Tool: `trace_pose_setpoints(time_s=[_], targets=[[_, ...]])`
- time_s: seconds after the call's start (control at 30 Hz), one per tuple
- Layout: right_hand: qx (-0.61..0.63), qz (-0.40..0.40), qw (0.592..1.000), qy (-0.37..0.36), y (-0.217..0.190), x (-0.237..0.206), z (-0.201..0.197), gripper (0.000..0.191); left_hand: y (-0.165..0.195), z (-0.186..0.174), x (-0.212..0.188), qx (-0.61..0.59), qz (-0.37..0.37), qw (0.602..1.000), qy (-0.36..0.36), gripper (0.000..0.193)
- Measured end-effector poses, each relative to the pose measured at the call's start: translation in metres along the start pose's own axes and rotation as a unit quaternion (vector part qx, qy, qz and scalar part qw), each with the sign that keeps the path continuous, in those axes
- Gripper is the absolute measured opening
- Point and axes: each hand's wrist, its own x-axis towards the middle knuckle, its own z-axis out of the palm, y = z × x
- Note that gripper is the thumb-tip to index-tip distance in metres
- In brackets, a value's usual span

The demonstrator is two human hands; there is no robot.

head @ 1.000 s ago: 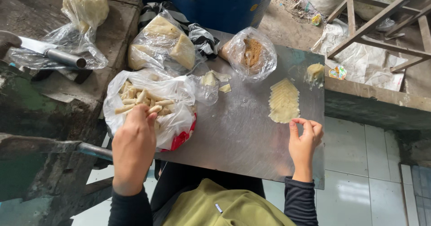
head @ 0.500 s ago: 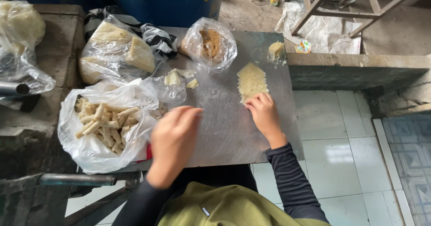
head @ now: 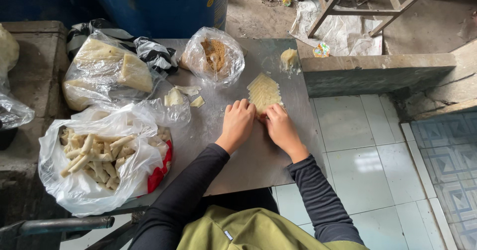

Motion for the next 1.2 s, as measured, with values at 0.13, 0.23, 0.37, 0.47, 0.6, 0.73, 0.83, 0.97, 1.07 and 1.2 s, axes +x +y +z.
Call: trace_pose_setpoints(time_s=[0.13,0.23,0.37,0.47,0.6,0.73,0.83,0.97,1.07,1.2], targets=[[0.11,0.117,0.987,0.033,0.01,0.003,0.008,0.008,0.006,-0.001,0.006,-0.065,-0.044,0.996,0.05,0.009],[0.205,0.226,0.95,0.061,0.024,0.009,0.01,0.009,0.007,-0.004,0.009,-0.095,0.001,0.994,0.061,0.019],[0.354,0.231,0.901,0.102,0.046,0.026,0.007,0.008,0.007,-0.004,0.003,0.029,0.057,0.998,0.03,0.022],[0.403,0.24,0.876,0.113,0.058,0.036,0.0,0.012,0.006,-0.002,0.001,0.085,0.078,0.993,0.01,0.02],[0.429,0.259,0.856,0.124,0.069,0.05,-0.019,0.014,0.004,-0.003,0.002,0.109,0.094,0.99,-0.009,0.022],[0.467,0.265,0.831,0.144,0.078,0.053,-0.039,0.014,0.004,-0.008,0.001,0.097,0.098,0.99,-0.005,0.025],[0.481,0.257,0.823,0.157,0.077,0.058,-0.047,0.012,0.004,-0.014,0.002,0.056,0.073,0.995,-0.029,0.028],[0.504,0.231,0.822,0.131,0.067,0.064,-0.038,0.013,-0.005,-0.026,0.002,-0.153,-0.027,0.986,0.059,0.017],[0.524,0.237,0.814,0.08,0.047,0.064,-0.016,0.013,-0.034,-0.039,-0.001,-0.305,-0.197,0.93,0.051,0.017],[0.452,0.229,0.86,0.056,0.004,0.074,0.016,0.012,-0.074,-0.048,-0.014,-0.453,-0.335,0.826,0.01,0.025]])
